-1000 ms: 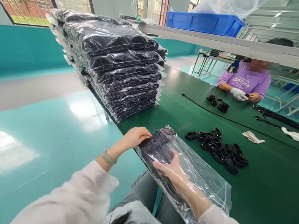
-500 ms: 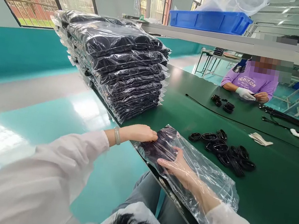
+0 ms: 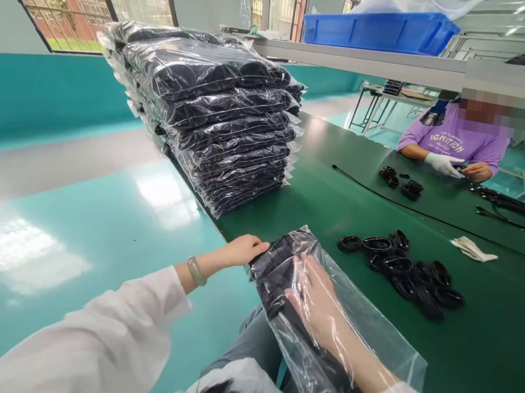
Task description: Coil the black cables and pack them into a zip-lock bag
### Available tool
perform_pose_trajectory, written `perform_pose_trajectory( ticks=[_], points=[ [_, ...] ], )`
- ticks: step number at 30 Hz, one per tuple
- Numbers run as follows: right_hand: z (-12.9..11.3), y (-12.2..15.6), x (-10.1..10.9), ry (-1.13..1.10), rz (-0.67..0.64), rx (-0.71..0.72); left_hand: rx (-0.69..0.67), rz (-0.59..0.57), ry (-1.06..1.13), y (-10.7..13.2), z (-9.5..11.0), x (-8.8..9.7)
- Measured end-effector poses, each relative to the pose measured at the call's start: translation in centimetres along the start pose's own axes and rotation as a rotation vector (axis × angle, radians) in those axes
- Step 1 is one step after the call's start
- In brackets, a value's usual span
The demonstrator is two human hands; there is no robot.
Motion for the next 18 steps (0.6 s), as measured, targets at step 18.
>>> perform_pose_trajectory(
  ticks=[18],
  points=[
    [-0.6, 0.9, -1.0, 0.509, -0.127, 0.307, 0.327, 0.609, 0.496, 7.6, -2.7, -2.5]
  ],
)
Point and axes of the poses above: each hand's wrist, its own y-axis away from the middle knuckle, its own x-axis out of the back of the hand, z = x × y, the point moved 9 cm from there along -y, towards the middle knuckle, and after that the axes turned 4 degrees about -y, right-handed, at the moved point
